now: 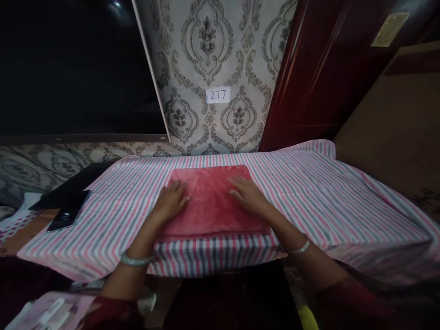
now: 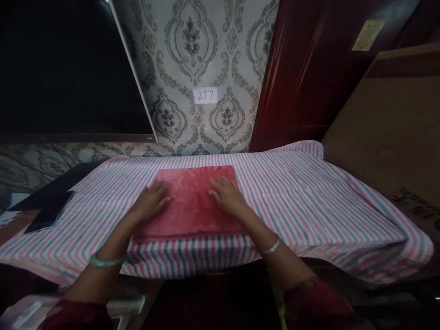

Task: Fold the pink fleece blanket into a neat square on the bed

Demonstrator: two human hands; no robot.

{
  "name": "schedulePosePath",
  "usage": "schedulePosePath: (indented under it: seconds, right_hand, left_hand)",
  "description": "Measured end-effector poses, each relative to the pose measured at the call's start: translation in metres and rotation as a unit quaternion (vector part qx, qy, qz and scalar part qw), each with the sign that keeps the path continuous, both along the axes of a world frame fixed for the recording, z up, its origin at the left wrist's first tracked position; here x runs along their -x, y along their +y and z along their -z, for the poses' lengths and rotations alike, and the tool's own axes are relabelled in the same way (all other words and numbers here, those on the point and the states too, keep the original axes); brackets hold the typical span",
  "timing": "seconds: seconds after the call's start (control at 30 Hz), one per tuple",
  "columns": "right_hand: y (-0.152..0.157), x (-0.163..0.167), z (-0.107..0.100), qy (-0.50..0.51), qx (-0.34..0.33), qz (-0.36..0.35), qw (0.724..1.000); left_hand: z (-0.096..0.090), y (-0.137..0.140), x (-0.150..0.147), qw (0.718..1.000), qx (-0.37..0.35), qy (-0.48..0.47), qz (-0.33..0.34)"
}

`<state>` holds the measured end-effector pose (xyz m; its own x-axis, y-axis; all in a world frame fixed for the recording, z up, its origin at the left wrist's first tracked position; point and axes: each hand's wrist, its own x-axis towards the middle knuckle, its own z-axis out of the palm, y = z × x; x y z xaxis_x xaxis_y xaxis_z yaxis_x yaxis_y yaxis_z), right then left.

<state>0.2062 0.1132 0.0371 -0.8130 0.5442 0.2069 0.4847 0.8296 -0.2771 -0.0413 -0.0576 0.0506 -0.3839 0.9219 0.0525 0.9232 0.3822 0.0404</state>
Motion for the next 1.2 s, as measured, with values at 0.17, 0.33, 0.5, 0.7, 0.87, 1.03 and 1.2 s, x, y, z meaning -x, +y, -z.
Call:
schedulePosePath:
  seconds: [0.17, 0.33, 0.5, 0.7, 0.87, 1.03, 1.2]
  right_hand:
    - [0.039, 0.052, -0.006, -0.042, 0.0, 0.162, 0.986]
    - [0.054, 0.062, 0.034, -0.033, -0.033, 0.188, 0.981]
    - [0.059, 0.059, 0.054, -0.019, -0.016, 0.188, 0.982]
    - [0.059, 0.061, 0.053, -0.011, -0.013, 0.19, 0.982]
    - [0.057, 0.06, 0.049, -0.017, -0.002, 0.194, 0.981]
    - [0.059, 0.062, 0.045, -0.014, 0.009, 0.192, 0.981]
    - [0.071, 0.044, 0.047, 0.005, 0.048, 0.157, 0.986]
  left_hand:
    - [-0.005, 0.047, 0.016, 0.997, 0.01, -0.015, -0.072]
    - [0.03, 0.066, 0.019, 0.993, -0.009, -0.021, -0.116]
    - [0.05, 0.063, 0.025, 0.994, -0.028, -0.01, -0.109]
    - [0.05, 0.064, 0.027, 0.994, -0.032, 0.014, -0.105]
    - [0.049, 0.063, 0.028, 0.994, -0.039, 0.003, -0.105]
    - [0.044, 0.064, 0.027, 0.993, -0.05, -0.002, -0.107]
    - [0.036, 0.057, 0.037, 0.996, -0.047, -0.04, -0.071]
